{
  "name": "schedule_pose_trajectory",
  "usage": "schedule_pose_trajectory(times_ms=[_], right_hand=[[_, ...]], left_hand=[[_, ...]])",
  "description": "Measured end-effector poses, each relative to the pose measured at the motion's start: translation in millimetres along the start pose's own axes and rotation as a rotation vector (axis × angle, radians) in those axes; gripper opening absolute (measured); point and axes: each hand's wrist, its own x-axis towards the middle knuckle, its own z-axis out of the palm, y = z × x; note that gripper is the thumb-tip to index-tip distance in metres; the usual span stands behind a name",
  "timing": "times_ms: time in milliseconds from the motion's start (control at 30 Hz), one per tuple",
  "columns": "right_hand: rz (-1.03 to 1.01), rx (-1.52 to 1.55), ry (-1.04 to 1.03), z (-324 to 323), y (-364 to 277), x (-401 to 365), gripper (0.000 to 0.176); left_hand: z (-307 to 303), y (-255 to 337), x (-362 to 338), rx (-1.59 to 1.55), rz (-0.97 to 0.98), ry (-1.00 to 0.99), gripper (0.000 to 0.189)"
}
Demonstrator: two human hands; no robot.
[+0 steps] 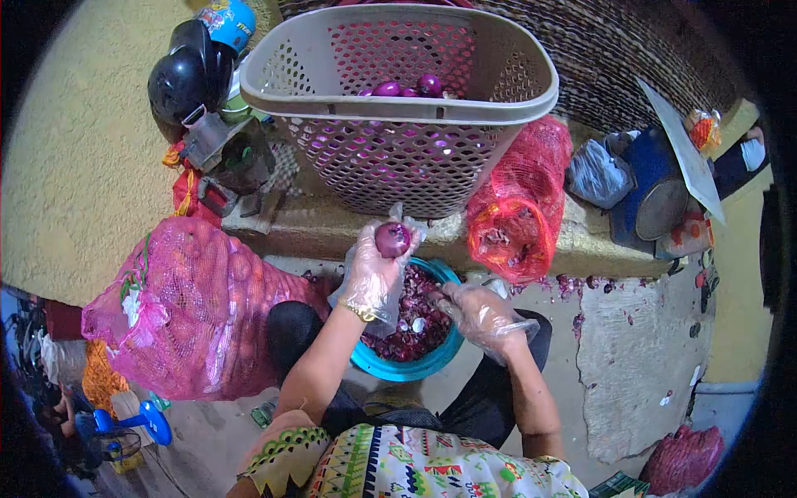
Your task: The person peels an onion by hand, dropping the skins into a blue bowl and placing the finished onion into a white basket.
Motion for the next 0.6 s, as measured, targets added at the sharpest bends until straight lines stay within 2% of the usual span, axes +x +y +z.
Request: schedule_pose_trajectory(times_ms=[67, 133, 233, 267, 433, 500, 600], right_hand=[[-0.022, -0.036, 0.035, -7, -8, 5, 0.032], [-0.059, -0.106, 0.066, -10, -8, 15, 0.039], [-0.087, -0.114, 0.080, -10, -14, 43, 0.048], [-0.101, -0.120, 0.077, -7, -17, 53, 0.052], [-0.051, -0.284, 0.129, 13, -19, 101, 0.061], [-0.032, -0.245, 0.176, 20, -18, 111, 0.067], [-0.076, -0.174, 0.236, 27, -20, 116, 0.070]], left_hand=[[6, -2, -3, 0.020, -0.009, -0.003, 0.037], [14, -4, -8, 0.265, 0.122, 0.223, 0.043], [10, 12, -6, 0.306, 0.093, 0.210, 0.047], [9, 17, -3, 0.358, 0.110, 0.336, 0.046], [-31, 52, 16, 0.498, 0.105, 0.204, 0.040], [-39, 51, 22, 0.495, 0.160, 0.355, 0.037], [-38, 51, 21, 0.564, 0.164, 0.373, 0.033]])
